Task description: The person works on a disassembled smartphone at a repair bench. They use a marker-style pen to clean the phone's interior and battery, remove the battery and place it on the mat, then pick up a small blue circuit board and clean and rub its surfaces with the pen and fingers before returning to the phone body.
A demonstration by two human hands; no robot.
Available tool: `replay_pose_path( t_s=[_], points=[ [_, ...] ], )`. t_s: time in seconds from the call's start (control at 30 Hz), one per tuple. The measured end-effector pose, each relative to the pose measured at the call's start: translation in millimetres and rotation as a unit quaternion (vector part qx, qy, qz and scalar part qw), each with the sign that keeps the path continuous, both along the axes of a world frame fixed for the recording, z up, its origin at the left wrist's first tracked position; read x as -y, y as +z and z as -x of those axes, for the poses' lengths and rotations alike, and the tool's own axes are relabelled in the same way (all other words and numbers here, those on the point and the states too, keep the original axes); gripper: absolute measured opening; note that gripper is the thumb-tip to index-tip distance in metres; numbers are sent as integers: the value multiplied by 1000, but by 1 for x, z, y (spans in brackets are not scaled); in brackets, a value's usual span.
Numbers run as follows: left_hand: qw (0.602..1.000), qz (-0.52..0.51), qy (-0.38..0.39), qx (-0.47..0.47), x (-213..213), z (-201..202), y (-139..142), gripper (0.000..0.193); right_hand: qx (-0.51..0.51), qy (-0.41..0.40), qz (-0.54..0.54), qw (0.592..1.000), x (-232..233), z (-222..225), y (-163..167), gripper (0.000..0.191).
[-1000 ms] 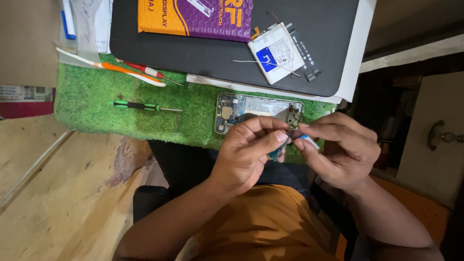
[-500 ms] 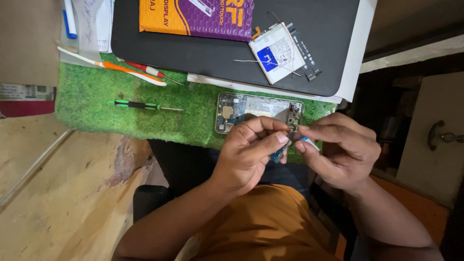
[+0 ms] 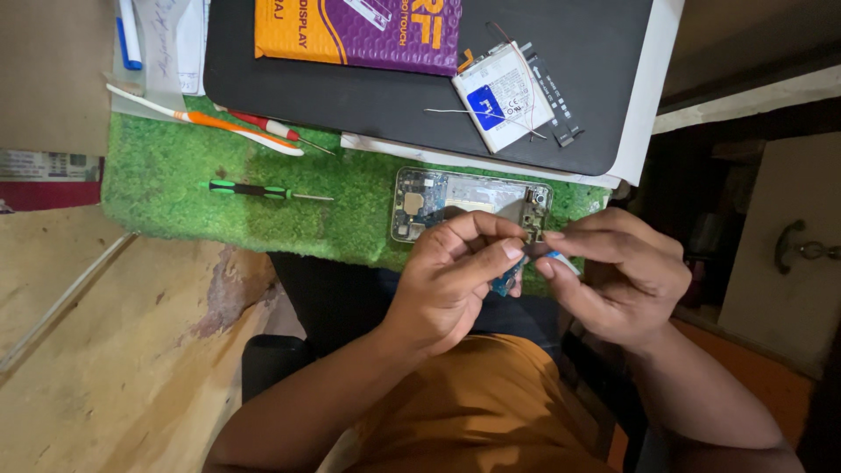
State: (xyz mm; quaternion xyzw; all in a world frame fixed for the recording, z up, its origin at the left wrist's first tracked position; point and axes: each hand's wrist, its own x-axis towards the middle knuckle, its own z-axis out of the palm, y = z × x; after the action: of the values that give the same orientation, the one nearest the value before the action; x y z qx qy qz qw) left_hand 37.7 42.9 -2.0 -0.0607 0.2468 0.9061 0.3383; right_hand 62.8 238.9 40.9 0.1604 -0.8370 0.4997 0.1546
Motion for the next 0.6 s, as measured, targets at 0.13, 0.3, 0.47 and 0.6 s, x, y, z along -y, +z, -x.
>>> replay_pose_path(
  t_s=[0.13, 0.3, 0.47, 0.6],
  points=[
    [1000, 1, 0, 4, 0, 0, 0, 15, 4, -7, 7, 1000, 3, -1, -2, 26],
    [1000, 7, -5, -4, 0, 0, 0, 15, 19, -11, 12, 1000, 2, -1, 0, 26],
    [1000, 0, 0, 5, 0, 0, 1, 15, -5, -7, -2, 1000, 1, 1, 0, 26],
    [1000, 9, -5, -5, 1, 1, 1, 14, 0, -11, 2, 1000, 2, -1, -1, 27]
  ],
)
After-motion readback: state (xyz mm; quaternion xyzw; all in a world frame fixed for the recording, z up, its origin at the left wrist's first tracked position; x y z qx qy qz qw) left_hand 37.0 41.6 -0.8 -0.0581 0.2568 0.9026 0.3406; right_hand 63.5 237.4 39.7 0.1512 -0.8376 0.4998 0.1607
